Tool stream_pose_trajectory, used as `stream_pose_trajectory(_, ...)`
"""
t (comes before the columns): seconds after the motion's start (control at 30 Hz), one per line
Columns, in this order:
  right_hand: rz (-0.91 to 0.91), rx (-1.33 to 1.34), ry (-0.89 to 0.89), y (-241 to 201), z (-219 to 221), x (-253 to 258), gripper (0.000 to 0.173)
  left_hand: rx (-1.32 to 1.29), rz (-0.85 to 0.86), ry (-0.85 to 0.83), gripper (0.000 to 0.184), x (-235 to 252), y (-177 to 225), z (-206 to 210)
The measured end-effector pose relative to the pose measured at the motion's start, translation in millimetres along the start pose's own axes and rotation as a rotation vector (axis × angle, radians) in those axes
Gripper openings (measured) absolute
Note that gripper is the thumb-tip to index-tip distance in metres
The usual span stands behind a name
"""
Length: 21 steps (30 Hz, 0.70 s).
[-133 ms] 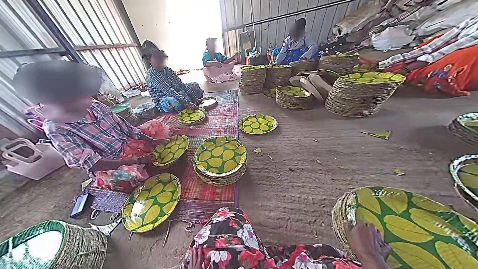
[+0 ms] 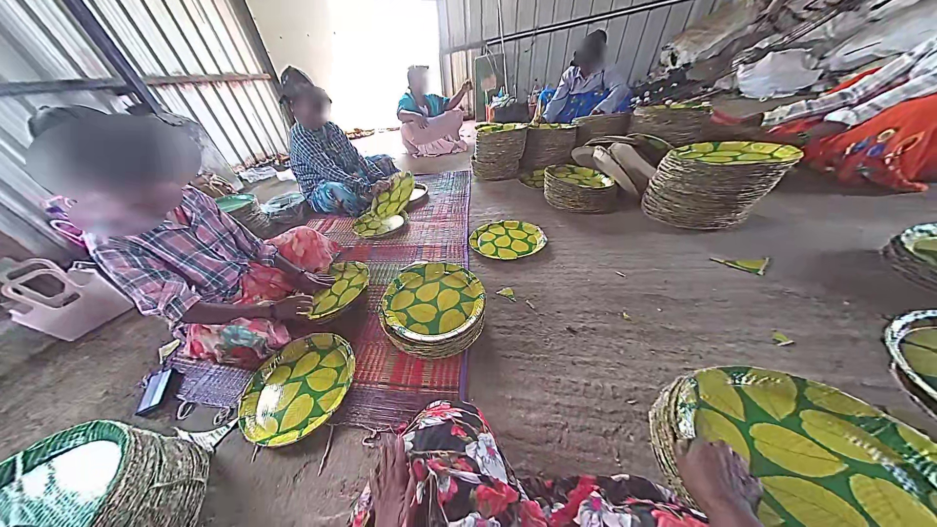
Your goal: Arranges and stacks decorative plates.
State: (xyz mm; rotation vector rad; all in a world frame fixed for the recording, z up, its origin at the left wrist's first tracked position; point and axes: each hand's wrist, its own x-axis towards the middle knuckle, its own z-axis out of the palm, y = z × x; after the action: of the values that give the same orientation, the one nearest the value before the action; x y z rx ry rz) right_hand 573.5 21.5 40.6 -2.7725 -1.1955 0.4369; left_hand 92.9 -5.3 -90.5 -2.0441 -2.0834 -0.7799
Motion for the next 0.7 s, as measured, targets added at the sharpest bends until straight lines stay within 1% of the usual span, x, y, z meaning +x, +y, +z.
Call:
stream_pose_trajectory(0.03, 0.001, -0.002, -0.007, -2, -2, -3, 0.044, -0.026, -0.072, -0.392, 0.065, 30, 31, -61)
stream_pose_trajectory(0.07, 0.000, 0.005, 0.001, -3, -4, -6, 0.044, -0.190, -0.107, -0.479, 0.067, 54, 50, -93)
stream_pose_trajectory(0.1, -0.005, 0.027, 0.019, -4, -5, -8, 0.044, -0.354, -0.126, -0.419, 0.073, 68, 60, -102)
stream_pose_trajectory(0.13, -0.013, 0.063, 0.039, -4, -6, -10, 0.045, -0.450, -0.130, -0.357, 0.077, 79, 68, -102)
stream_pose_trajectory(0.17, -0.019, 0.100, 0.058, -4, -7, -10, 0.046, -0.480, -0.116, -0.336, 0.080, 88, 74, -99)
stream_pose_trajectory(0.23, -0.029, 0.169, 0.108, -2, -7, -12, 0.046, -0.494, -0.067, -0.336, 0.079, 102, 82, -95)
stream_pose_trajectory(0.27, -0.046, 0.197, 0.168, 0, -7, -13, 0.044, -0.514, -0.044, -0.342, 0.078, 109, 87, -92)
stream_pose_trajectory(0.33, -0.126, 0.223, 0.395, 6, -8, -17, 0.037, -0.604, 0.013, -0.333, 0.075, 121, 100, -88)
stream_pose_trajectory(0.4, -0.256, 0.216, 0.636, 3, -10, -21, 0.033, -0.696, 0.106, -0.264, 0.076, 134, 119, -83)
stream_pose_trajectory(0.43, -0.345, 0.207, 0.722, -1, -6, -25, 0.029, -0.740, 0.152, -0.242, 0.078, 139, 131, -82)
stream_pose_trajectory(0.47, -0.454, 0.218, 0.751, -6, -1, -27, 0.025, -0.768, 0.212, -0.201, 0.081, 145, 147, -80)
stream_pose_trajectory(0.5, -0.568, 0.254, 0.702, -14, 2, -32, 0.023, -0.764, 0.278, -0.155, 0.084, 153, 168, -80)
stream_pose_trajectory(0.53, -0.669, 0.284, 0.552, -21, 1, -39, 0.023, -0.737, 0.351, -0.122, 0.084, 159, 191, -81)
stream_pose_trajectory(0.57, -0.743, 0.266, 0.355, -28, 1, -44, 0.025, -0.700, 0.430, -0.125, 0.080, 162, 214, -83)
stream_pose_trajectory(0.6, -0.816, 0.205, 0.213, -31, 6, -41, 0.027, -0.650, 0.517, -0.169, 0.071, 163, 235, -84)
stream_pose_trajectory(0.63, -0.886, 0.122, 0.111, -32, 14, -37, 0.027, -0.593, 0.597, -0.267, 0.061, 163, 254, -83)
stream_pose_trajectory(0.67, -0.908, 0.037, -0.028, -33, 17, -33, 0.028, -0.524, 0.661, -0.411, 0.056, 161, 271, -79)
stream_pose_trajectory(0.7, -0.877, -0.057, -0.163, -33, 19, -30, 0.030, -0.448, 0.709, -0.561, 0.054, 157, 284, -67)
